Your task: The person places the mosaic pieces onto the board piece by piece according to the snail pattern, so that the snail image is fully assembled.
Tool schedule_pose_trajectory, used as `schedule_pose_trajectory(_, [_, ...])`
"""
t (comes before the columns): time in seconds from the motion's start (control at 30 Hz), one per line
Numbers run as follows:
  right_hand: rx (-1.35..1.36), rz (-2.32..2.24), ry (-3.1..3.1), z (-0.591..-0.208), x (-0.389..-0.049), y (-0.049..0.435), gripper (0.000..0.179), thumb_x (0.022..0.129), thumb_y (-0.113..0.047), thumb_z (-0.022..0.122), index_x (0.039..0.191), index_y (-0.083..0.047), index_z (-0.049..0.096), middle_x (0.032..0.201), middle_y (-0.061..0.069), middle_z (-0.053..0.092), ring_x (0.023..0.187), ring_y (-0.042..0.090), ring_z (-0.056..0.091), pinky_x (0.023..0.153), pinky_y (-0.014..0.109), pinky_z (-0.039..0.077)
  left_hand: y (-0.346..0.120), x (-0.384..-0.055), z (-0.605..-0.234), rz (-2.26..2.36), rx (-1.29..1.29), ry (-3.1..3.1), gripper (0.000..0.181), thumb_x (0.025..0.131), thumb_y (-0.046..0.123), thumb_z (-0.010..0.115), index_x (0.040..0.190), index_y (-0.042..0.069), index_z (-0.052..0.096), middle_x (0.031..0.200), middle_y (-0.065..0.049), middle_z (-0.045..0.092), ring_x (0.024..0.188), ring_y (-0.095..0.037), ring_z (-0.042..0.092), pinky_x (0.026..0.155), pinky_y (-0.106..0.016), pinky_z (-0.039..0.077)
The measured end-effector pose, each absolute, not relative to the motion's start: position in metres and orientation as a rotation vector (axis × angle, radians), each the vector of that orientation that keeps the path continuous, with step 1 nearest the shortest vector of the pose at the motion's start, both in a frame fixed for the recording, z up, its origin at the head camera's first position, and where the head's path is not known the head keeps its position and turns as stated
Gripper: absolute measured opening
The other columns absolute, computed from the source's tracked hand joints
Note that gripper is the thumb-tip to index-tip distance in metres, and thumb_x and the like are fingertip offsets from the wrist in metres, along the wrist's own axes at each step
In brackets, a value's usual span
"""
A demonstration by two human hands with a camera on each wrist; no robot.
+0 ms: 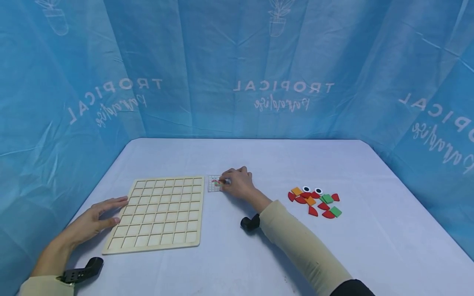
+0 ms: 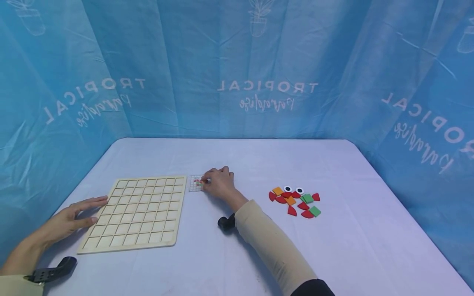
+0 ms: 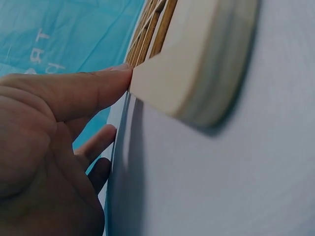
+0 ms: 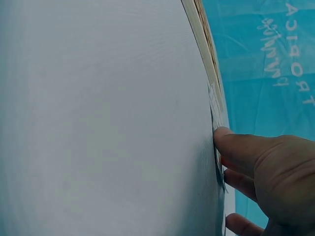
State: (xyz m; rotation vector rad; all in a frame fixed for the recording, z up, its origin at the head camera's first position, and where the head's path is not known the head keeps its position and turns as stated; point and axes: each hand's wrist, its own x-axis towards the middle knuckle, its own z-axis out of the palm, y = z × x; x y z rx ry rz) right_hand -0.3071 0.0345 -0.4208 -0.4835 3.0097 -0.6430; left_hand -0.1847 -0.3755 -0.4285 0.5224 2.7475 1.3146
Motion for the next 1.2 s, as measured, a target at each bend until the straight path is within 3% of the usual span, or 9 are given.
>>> schedule_pose_trajectory(0.1, [-0.476,-0.645,2.999,-0.419,-0.307,0.037,0.033,0.084,-0.034,0.069,0.116,-0.029,0.068,0.135,-0.008,0.055,0.127,0.029,0.035,0.098,0.044,0.032,-0.372,-0.185,-0.429,1.329,0.517,2.752,0.056,0.087,0.012,0.062,0.135,-0.008,0.043,0.127,0.044,0.03,0.114,0.033,0.016,0.119,-0.034,0.004])
schedule_pose_trajectory(0.17, [-0.473,-0.641,2.996,-0.418,-0.307,0.04,0.033,0.084,-0.034,0.069,0.116,-0.029,0.068,0.135,-0.009,0.055,0.127,0.029,0.034,0.098,0.044,0.032,-0.369,-0.185,-0.429,1.314,0.505,2.772,0.056,0.085,0.013,0.064,0.134,-0.007,0.045,0.128,0.042,0.032,0.119,0.029,0.016,0.116,-0.054,0.007])
schedule_pose_trajectory(0.2, [-0.472,-0.639,2.996,-0.418,-0.307,0.043,0.033,0.084,-0.034,0.069,0.116,-0.029,0.068,0.135,-0.008,0.055,0.126,0.03,0.034,0.098,0.045,0.032,-0.366,-0.185,-0.428,1.303,0.48,2.778,0.057,0.085,0.015,0.064,0.135,-0.006,0.045,0.128,0.041,0.032,0.13,0.021,0.015,0.11,-0.066,0.005])
schedule_pose_trajectory(0.27, [-0.463,-0.623,3.002,-0.418,-0.309,0.049,0.033,0.084,-0.034,0.069,0.116,-0.029,0.068,0.135,-0.008,0.055,0.127,0.03,0.034,0.098,0.045,0.032,-0.359,-0.186,-0.427,1.26,0.433,2.801,0.058,0.085,0.018,0.065,0.135,-0.004,0.046,0.137,0.032,0.034,0.145,-0.004,0.013,0.102,-0.074,0.007])
schedule_pose_trajectory(0.37, [-0.439,-0.602,3.012,-0.418,-0.312,0.062,0.032,0.084,-0.034,0.069,0.115,-0.03,0.068,0.134,-0.008,0.056,0.127,0.031,0.034,0.099,0.047,0.031,-0.345,-0.186,-0.424,1.191,0.382,2.824,0.059,0.085,0.023,0.066,0.135,-0.002,0.047,0.151,-0.001,0.036,0.14,-0.048,0.012,0.1,-0.076,0.007])
schedule_pose_trajectory(0.4, [-0.43,-0.598,3.011,-0.417,-0.313,0.067,0.032,0.083,-0.033,0.069,0.115,-0.029,0.068,0.134,-0.008,0.056,0.127,0.032,0.034,0.099,0.047,0.031,-0.34,-0.186,-0.423,1.175,0.371,2.827,0.059,0.085,0.024,0.066,0.135,-0.002,0.047,0.151,-0.011,0.035,0.136,-0.055,0.011,0.1,-0.076,0.006])
schedule_pose_trajectory(0.47, [-0.418,-0.584,3.016,-0.418,-0.315,0.077,0.031,0.083,-0.033,0.069,0.114,-0.03,0.069,0.133,-0.008,0.056,0.127,0.032,0.034,0.1,0.048,0.031,-0.329,-0.187,-0.421,1.156,0.378,2.832,0.058,0.085,0.024,0.066,0.134,-0.001,0.048,0.146,-0.029,0.034,0.135,-0.057,0.013,0.1,-0.076,0.008])
schedule_pose_trajectory(0.5, [-0.412,-0.583,3.015,-0.418,-0.315,0.082,0.031,0.083,-0.033,0.069,0.113,-0.03,0.069,0.133,-0.008,0.057,0.127,0.032,0.034,0.099,0.048,0.031,-0.324,-0.187,-0.42,1.15,0.385,2.836,0.058,0.085,0.024,0.066,0.134,-0.001,0.049,0.145,-0.029,0.035,0.134,-0.057,0.014,0.099,-0.076,0.009])
schedule_pose_trajectory(1.2, [-0.115,-0.744,2.913,-0.413,-0.319,0.191,0.032,0.081,-0.028,0.071,0.113,-0.026,0.07,0.138,0.002,0.052,0.131,0.034,0.026,0.101,0.054,0.031,-0.219,-0.197,-0.419,1.137,0.385,2.893,0.047,0.083,0.016,0.069,0.127,0.005,0.056,0.143,-0.018,0.042,0.136,-0.046,0.019,0.104,-0.071,0.01])
